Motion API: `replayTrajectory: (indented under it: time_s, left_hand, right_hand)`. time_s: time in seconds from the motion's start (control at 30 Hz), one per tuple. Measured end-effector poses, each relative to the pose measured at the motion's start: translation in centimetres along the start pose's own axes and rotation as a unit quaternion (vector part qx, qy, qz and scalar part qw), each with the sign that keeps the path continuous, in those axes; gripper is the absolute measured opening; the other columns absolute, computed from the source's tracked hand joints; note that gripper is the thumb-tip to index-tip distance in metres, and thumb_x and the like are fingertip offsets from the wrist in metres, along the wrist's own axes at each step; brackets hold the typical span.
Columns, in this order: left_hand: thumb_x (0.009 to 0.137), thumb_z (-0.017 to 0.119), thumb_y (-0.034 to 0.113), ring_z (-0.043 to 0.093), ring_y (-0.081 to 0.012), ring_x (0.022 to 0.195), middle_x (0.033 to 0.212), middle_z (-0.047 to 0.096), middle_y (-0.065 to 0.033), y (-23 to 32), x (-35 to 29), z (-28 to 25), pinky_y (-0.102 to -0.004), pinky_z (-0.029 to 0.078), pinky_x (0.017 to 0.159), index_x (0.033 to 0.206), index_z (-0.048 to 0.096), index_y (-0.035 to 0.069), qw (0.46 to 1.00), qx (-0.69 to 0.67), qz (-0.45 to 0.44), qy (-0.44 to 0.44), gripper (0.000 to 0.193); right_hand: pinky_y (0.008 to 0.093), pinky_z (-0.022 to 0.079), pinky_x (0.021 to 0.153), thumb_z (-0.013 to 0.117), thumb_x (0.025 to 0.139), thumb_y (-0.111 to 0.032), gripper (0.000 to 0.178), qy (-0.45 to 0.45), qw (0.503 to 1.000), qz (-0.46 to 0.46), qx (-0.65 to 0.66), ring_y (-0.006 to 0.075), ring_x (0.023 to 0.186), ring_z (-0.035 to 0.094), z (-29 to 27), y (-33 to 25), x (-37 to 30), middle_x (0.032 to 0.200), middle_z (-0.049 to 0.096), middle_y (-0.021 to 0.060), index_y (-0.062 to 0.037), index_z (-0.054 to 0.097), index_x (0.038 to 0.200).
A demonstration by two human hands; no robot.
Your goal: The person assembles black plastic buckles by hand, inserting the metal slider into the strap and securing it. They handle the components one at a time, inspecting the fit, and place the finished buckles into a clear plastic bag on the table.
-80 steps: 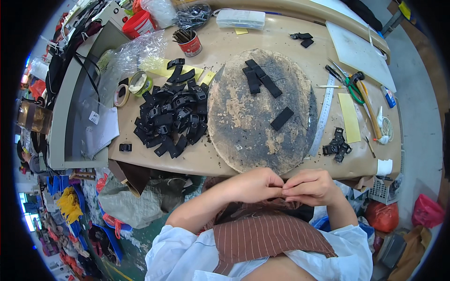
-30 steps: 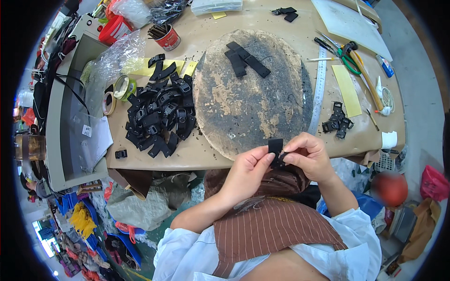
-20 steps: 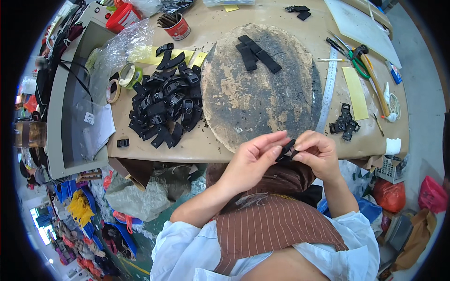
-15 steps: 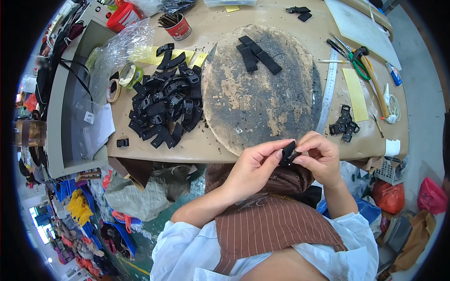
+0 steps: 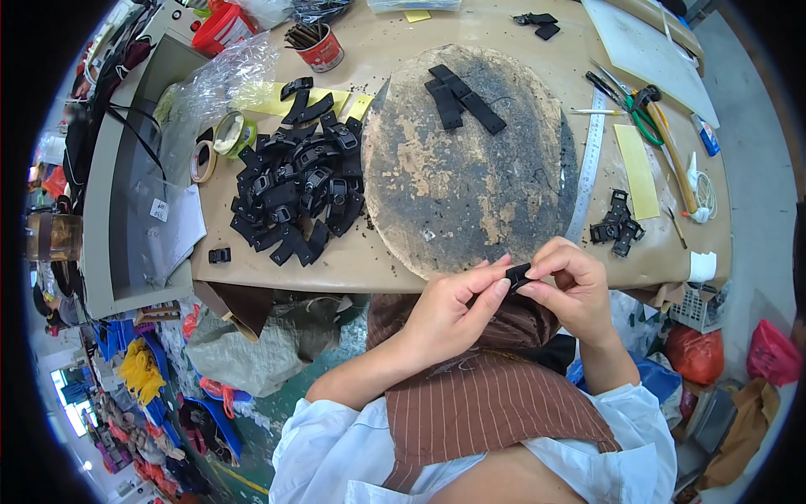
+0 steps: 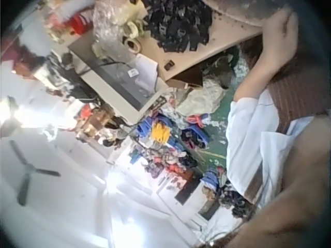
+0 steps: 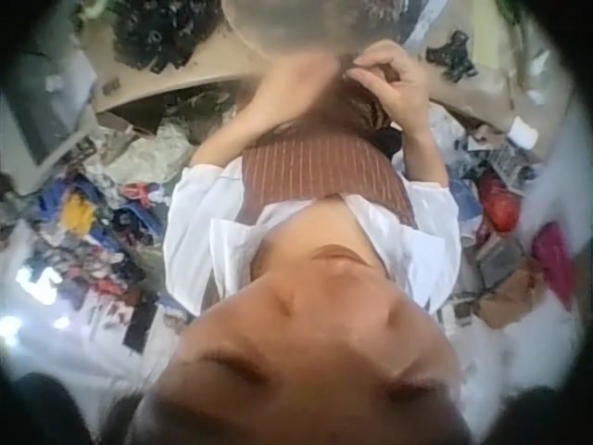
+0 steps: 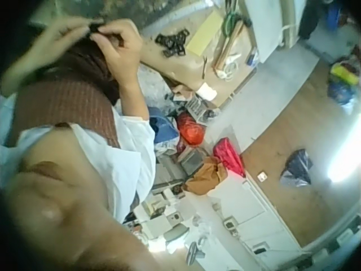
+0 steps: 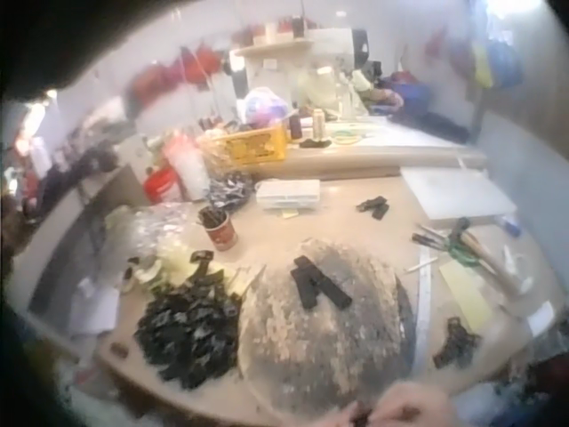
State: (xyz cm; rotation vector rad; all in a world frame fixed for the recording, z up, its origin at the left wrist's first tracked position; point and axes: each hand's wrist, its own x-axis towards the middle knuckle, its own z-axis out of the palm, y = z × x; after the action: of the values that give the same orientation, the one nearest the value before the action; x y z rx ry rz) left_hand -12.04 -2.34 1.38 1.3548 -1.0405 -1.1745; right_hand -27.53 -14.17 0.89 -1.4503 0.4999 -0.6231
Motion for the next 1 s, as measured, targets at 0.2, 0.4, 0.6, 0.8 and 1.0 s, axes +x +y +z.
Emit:
replayTrajectory:
  time_s: [0.2, 0.4, 0.6, 0.8, 1.0]
  left_hand:
    - [0.094, 0.050, 0.011, 0.058, -0.0221, 0.110, 0.114, 0.063, -0.0168, -0.6, 0.3, -0.4, -0.0423, 0.028, 0.108, 0.114, 0.060, -0.001, 0.999, 0.028, 0.009, -0.014, 0.025]
    - [0.090, 0.059, 0.018, 0.048, -0.0280, 0.124, 0.100, 0.068, -0.0117, 0.2, 0.2, -0.4, -0.0571, 0.009, 0.110, 0.104, 0.065, 0.006, 0.984, 0.164, 0.062, -0.011, 0.020]
    - [0.088, 0.061, 0.017, 0.054, -0.0277, 0.116, 0.102, 0.067, -0.0102, -1.1, 0.3, -0.1, -0.0583, 0.008, 0.107, 0.100, 0.066, 0.009, 0.979, 0.197, 0.044, 0.030, 0.016]
    - [0.088, 0.062, 0.011, 0.065, -0.0142, 0.081, 0.092, 0.066, -0.0045, -1.7, 0.8, 0.1, -0.0326, 0.045, 0.085, 0.095, 0.064, 0.003, 0.998, 0.023, -0.046, 0.034, 0.011]
    - [0.082, 0.067, 0.001, 0.061, -0.0081, 0.082, 0.093, 0.060, -0.0019, -2.1, 1.0, -0.1, -0.0213, 0.049, 0.073, 0.094, 0.063, -0.002, 0.976, -0.190, -0.077, 0.070, 0.013]
  right_hand:
    - [0.0239, 0.045, 0.065, 0.075, 0.071, 0.000, 0.015, -0.059, 0.993, -0.010, -0.100, 0.0122, 0.075, 0.058, -0.4, -0.7, 0.4, 0.081, 0.061, 0.0064, -0.0024, 0.064, 0.081]
    - [0.0231, 0.045, 0.069, 0.071, 0.075, 0.001, 0.015, 0.000, 0.992, 0.111, 0.060, 0.0106, 0.081, 0.057, 0.4, -0.3, 0.2, 0.086, 0.058, 0.0046, -0.0010, 0.065, 0.090]
    - [0.0209, 0.046, 0.072, 0.065, 0.082, -0.001, 0.019, -0.055, 0.998, 0.034, 0.014, 0.0106, 0.085, 0.057, 0.0, 0.8, 0.6, 0.092, 0.056, 0.0056, 0.0030, 0.061, 0.100]
    - [0.0216, 0.048, 0.072, 0.062, 0.086, -0.002, 0.021, -0.041, 0.955, 0.199, 0.215, 0.0088, 0.083, 0.058, -0.4, 1.6, 1.0, 0.094, 0.059, 0.0046, 0.0010, 0.059, 0.106]
    - [0.0233, 0.050, 0.070, 0.061, 0.087, -0.005, 0.017, 0.019, 0.937, 0.185, 0.296, 0.0093, 0.078, 0.058, 0.0, 1.4, 1.2, 0.092, 0.059, 0.0039, -0.0012, 0.056, 0.103]
